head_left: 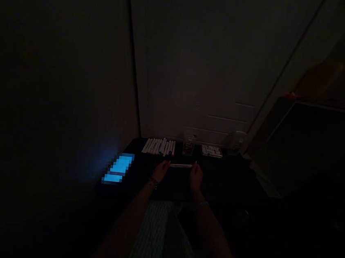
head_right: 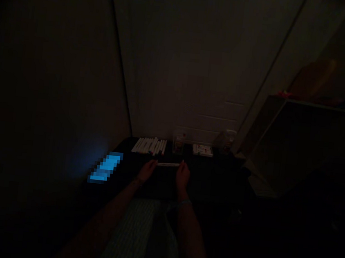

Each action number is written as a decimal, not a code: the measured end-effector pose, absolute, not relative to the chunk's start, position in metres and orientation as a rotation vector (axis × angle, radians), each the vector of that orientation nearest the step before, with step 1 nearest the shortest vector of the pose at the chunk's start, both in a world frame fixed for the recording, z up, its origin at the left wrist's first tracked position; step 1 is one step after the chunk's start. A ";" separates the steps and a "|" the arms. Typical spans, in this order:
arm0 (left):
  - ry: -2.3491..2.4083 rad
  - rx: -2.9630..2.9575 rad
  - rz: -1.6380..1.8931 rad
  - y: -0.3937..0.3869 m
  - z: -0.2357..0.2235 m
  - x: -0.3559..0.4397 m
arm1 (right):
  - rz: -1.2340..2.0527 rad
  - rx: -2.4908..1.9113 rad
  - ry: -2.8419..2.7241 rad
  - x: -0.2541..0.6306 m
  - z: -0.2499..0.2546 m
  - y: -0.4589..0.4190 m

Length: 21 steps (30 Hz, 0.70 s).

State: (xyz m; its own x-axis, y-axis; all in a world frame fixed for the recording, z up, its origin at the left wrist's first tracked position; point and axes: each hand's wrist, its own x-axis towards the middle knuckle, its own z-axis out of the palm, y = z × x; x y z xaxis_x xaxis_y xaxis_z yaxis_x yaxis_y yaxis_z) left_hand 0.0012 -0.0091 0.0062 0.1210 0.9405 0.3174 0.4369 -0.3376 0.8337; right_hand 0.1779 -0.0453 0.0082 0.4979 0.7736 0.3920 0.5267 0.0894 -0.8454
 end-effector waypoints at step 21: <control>1.410 1.803 1.117 -0.017 0.016 0.000 | 0.295 -1.599 -1.127 0.177 0.013 -0.051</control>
State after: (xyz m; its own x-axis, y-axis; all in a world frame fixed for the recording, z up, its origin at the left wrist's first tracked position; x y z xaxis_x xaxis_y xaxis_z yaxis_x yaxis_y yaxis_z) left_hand -0.0001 -0.0166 0.0162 0.0883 0.9623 0.2572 0.4706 -0.2679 0.8407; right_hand 0.1769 -0.0505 0.0128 0.5161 0.7795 0.3550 0.5059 0.0569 -0.8607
